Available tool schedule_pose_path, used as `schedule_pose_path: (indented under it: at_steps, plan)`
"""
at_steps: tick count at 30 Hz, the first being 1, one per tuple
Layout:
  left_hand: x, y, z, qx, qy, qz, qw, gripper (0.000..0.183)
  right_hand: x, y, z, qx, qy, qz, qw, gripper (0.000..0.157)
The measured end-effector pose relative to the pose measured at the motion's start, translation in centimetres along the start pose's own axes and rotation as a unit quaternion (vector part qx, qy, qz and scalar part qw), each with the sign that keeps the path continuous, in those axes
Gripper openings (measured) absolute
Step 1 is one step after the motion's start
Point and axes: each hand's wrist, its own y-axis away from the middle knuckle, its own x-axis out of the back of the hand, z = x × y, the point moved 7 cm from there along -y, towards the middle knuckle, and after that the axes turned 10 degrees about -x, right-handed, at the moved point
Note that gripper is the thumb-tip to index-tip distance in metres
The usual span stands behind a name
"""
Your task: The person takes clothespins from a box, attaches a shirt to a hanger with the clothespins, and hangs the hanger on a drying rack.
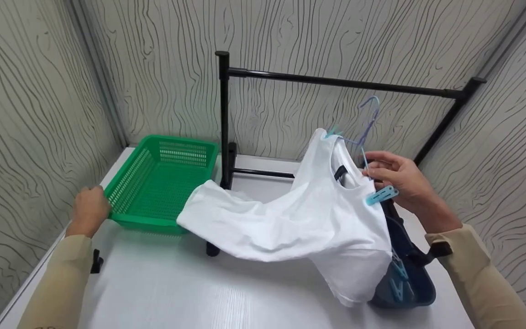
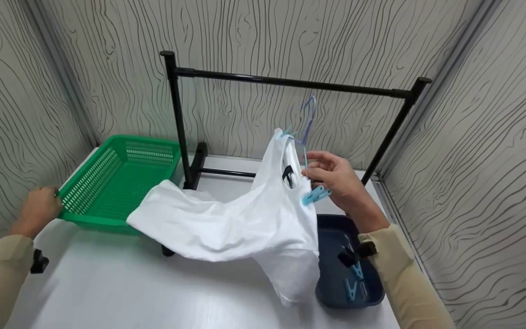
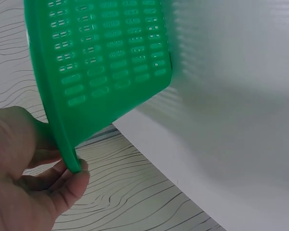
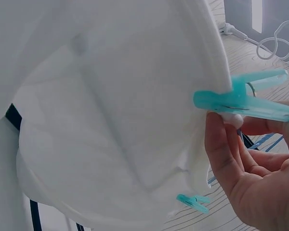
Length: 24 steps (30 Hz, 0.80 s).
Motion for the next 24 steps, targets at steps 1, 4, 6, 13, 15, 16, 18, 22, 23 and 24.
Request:
schedule_pose_path:
  at_steps: [1,4,6,13,15,16,18,22,23,24]
  plan:
    - [0.0,0.0,-0.1,0.006,0.000,-0.002,1.0000,0.020,0.1,0.1,-0.1,0.001,0.002,0.001,1.000,0.036]
    - [-0.1,0.0,-0.7,0.024,0.001,-0.008,0.9997,0.021,0.4,0.2,-0.2,0.003,0.004,0.003,1.000,0.035]
    - [0.0,0.1,-1.0,0.031,0.003,-0.006,0.9995,0.020,0.6,0.3,-0.2,0.003,0.004,0.003,1.000,0.035]
    - [0.2,0.2,-2.0,0.059,0.009,-0.020,0.9980,0.021,1.3,0.6,0.0,0.006,0.003,0.006,1.000,0.032]
    - [0.2,0.2,-2.2,0.062,0.010,-0.019,0.9978,0.021,1.5,0.7,-0.1,0.008,-0.004,0.007,1.000,0.031]
    - [0.3,0.2,-2.3,0.063,0.010,-0.019,0.9978,0.020,1.6,0.8,-0.1,0.009,-0.008,0.007,1.000,0.030]
    - [0.3,0.2,-2.5,0.061,0.011,-0.014,0.9980,0.018,1.8,0.9,-0.2,0.011,-0.014,0.004,1.000,0.030]
    - [0.4,0.1,-2.8,0.053,0.015,-0.008,0.9985,0.016,2.0,1.3,-0.5,0.011,-0.016,-0.003,1.000,0.031]
    - [0.4,0.0,-2.8,0.052,0.017,-0.007,0.9985,0.016,2.1,1.4,-0.5,0.010,-0.014,-0.003,1.000,0.031]
    - [0.4,0.0,-2.8,0.048,0.017,-0.005,0.9987,0.015,2.2,1.4,-0.6,0.009,-0.014,-0.005,1.000,0.031]
